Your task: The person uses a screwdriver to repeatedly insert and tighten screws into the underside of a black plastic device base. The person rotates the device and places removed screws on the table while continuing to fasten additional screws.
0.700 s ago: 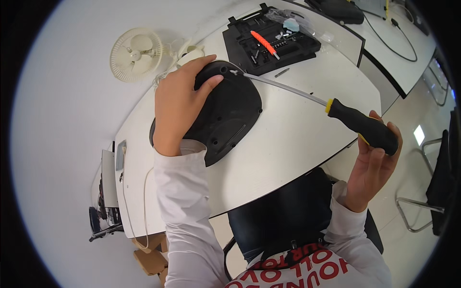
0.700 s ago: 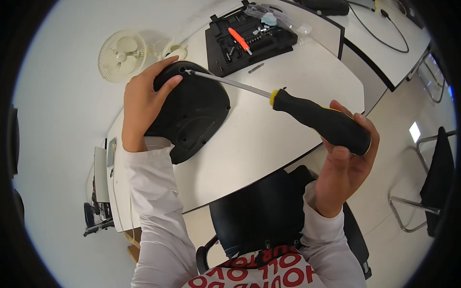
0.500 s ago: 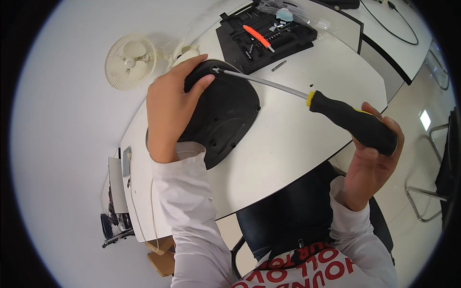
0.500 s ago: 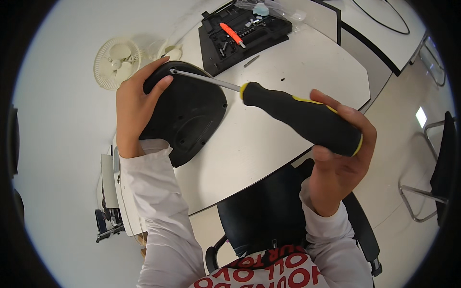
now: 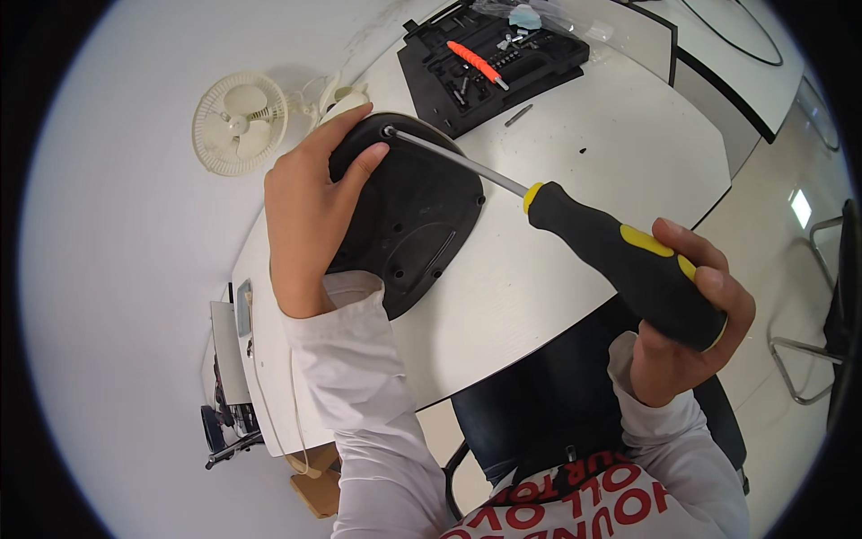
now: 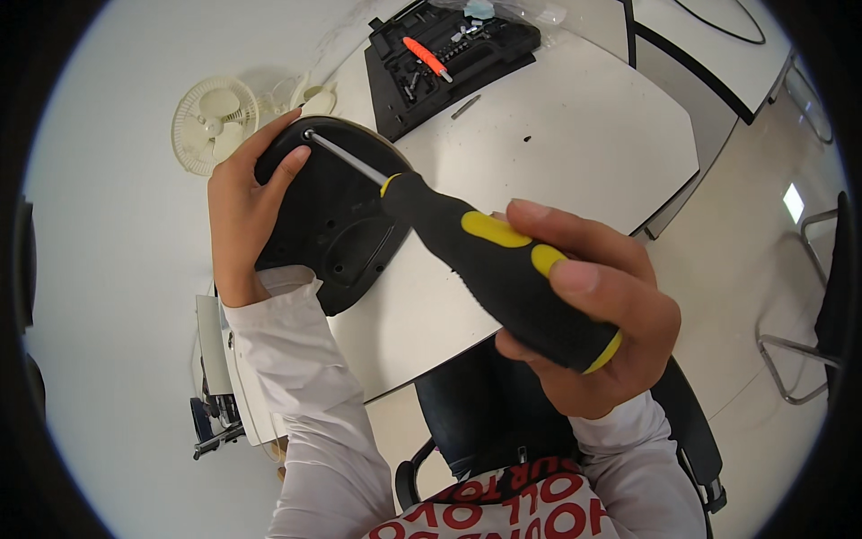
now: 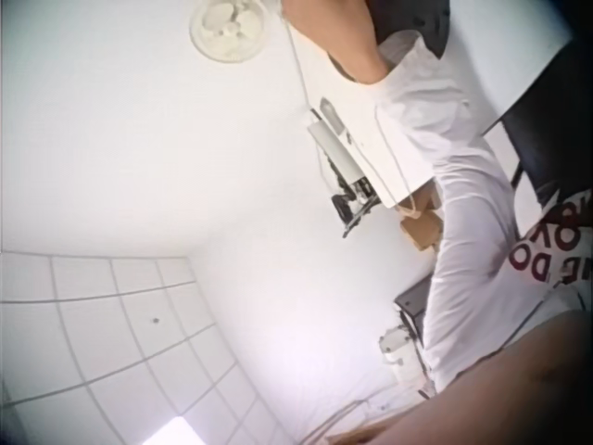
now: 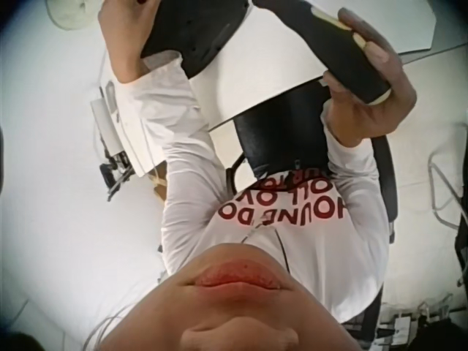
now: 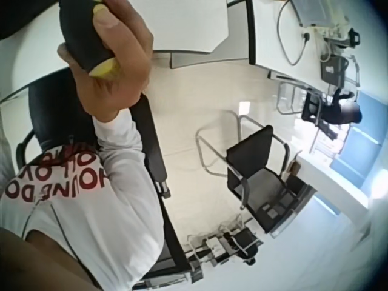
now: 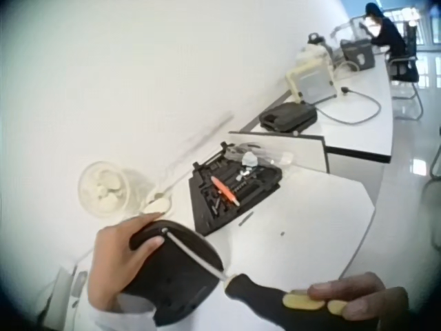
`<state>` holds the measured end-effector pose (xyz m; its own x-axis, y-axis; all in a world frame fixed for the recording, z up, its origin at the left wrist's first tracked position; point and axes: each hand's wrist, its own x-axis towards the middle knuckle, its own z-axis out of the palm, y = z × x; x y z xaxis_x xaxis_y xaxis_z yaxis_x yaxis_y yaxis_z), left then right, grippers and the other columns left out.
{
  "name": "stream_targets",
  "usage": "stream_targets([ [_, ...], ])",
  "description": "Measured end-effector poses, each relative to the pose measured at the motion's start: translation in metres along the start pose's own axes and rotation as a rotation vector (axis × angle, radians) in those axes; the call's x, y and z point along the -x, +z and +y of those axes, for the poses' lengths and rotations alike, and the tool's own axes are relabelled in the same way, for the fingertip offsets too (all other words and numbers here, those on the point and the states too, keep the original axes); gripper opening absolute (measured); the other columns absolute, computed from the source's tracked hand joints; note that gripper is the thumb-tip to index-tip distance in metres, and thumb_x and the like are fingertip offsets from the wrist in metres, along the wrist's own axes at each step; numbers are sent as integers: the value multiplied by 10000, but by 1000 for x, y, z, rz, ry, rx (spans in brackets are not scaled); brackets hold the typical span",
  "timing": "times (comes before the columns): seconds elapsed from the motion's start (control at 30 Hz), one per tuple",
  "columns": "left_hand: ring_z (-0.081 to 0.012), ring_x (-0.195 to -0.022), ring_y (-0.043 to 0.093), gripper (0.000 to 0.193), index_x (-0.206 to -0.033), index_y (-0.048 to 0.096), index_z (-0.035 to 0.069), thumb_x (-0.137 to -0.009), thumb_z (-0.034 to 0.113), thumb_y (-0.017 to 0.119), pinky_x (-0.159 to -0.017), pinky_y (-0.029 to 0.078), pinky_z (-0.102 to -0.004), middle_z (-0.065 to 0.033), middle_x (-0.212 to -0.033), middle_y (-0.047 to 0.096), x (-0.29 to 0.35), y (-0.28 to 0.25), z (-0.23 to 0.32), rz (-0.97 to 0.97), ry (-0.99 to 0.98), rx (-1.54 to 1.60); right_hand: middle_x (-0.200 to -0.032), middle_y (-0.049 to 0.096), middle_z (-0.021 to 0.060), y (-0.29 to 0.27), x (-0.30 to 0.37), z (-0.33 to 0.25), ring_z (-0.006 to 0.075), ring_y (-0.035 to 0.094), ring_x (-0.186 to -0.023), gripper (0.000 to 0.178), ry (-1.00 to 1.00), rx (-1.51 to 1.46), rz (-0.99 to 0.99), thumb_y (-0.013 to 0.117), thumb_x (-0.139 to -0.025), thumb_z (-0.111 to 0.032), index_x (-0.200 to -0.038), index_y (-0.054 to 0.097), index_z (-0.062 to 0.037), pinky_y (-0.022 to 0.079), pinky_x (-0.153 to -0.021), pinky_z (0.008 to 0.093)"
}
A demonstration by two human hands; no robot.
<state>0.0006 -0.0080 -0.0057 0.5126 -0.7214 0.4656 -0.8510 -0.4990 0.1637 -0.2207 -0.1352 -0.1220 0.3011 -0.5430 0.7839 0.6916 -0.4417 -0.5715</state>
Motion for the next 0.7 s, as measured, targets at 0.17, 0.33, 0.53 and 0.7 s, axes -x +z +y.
stream_targets([
  [0.17, -220, -593, 593, 323, -1064, 646, 98, -776, 240, 677, -580, 457, -276, -122, -790, 665, 0, 0, -2, 4, -4, 9, -1162, 504, 265, 5, -1, 0, 326, 596, -1006, 476, -8, -55, -20, 713, -753, -100, -1147, 447, -88, 538, -813, 347],
  [0.33, -217, -612, 606, 323, -1067, 646, 100, -778, 242, 676, -592, 460, -272, -118, -797, 667, -1, 0, 0, -11, -18, -10, -1156, 514, 260, 10, 2, 6, 313, 600, -996, 450, -24, -79, -20, 713, -752, -91, -1133, 475, -81, 536, -805, 330],
  [0.53, -204, -625, 614, 324, -1068, 646, 95, -779, 237, 677, -604, 463, -269, -114, -807, 671, -1, 1, 1, -3, -16, -6, -1091, 531, 241, 4, -6, -5, 257, 616, -908, 508, -13, 187, -107, 718, -758, -195, -1154, 425, -71, 552, -732, 292],
  [0.7, -200, -617, 606, 329, -1068, 644, 83, -778, 234, 678, -600, 460, -268, -114, -810, 671, 0, 2, -3, 16, 14, 6, -1095, 486, 244, 2, -24, -22, 229, 594, -798, 565, 2, 444, -286, 697, -771, -372, -1166, 386, -116, 512, -585, 236],
])
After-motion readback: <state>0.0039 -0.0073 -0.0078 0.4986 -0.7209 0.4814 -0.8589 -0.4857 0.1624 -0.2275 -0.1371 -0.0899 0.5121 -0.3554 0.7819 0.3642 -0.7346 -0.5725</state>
